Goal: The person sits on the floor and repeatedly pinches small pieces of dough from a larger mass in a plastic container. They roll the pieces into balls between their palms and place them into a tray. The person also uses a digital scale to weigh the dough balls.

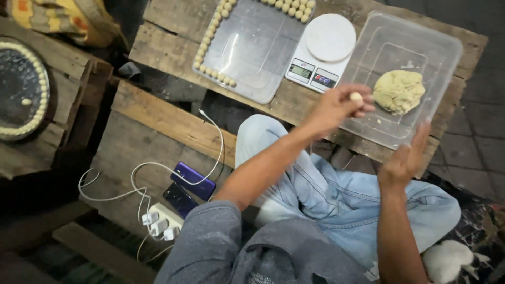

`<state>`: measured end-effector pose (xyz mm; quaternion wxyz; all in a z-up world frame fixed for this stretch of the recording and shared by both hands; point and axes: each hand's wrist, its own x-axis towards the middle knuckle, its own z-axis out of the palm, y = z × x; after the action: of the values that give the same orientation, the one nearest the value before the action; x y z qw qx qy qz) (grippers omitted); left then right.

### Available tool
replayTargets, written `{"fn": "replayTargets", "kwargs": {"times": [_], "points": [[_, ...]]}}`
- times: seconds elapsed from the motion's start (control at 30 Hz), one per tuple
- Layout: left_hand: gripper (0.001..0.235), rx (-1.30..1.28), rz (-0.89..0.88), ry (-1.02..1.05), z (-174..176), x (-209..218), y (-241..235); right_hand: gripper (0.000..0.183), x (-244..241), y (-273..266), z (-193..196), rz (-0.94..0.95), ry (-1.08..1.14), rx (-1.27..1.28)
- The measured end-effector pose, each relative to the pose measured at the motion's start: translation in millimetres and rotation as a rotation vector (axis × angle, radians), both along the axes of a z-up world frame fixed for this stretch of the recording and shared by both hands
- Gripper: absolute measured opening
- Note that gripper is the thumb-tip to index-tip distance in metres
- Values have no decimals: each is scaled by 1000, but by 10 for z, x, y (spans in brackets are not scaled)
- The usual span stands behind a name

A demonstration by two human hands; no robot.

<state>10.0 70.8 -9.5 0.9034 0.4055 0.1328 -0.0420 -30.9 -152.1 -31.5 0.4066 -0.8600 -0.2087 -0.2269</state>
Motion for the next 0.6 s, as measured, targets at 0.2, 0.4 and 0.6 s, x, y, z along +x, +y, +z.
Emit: {"fn": "replayTargets", "kwargs": {"times": [0.2, 0.4, 0.6], "points": [[21, 972, 201, -1, 648, -614, 1591, 42, -313, -259, -196, -67, 201, 154], [43, 1613, 212, -289, -339, -885, 2605, 43, -207, -281, -373, -113, 334, 52], [69, 1852, 8, -323, -693, -893, 2716, 42, -200, -293, -313, -72, 308, 56]]}}
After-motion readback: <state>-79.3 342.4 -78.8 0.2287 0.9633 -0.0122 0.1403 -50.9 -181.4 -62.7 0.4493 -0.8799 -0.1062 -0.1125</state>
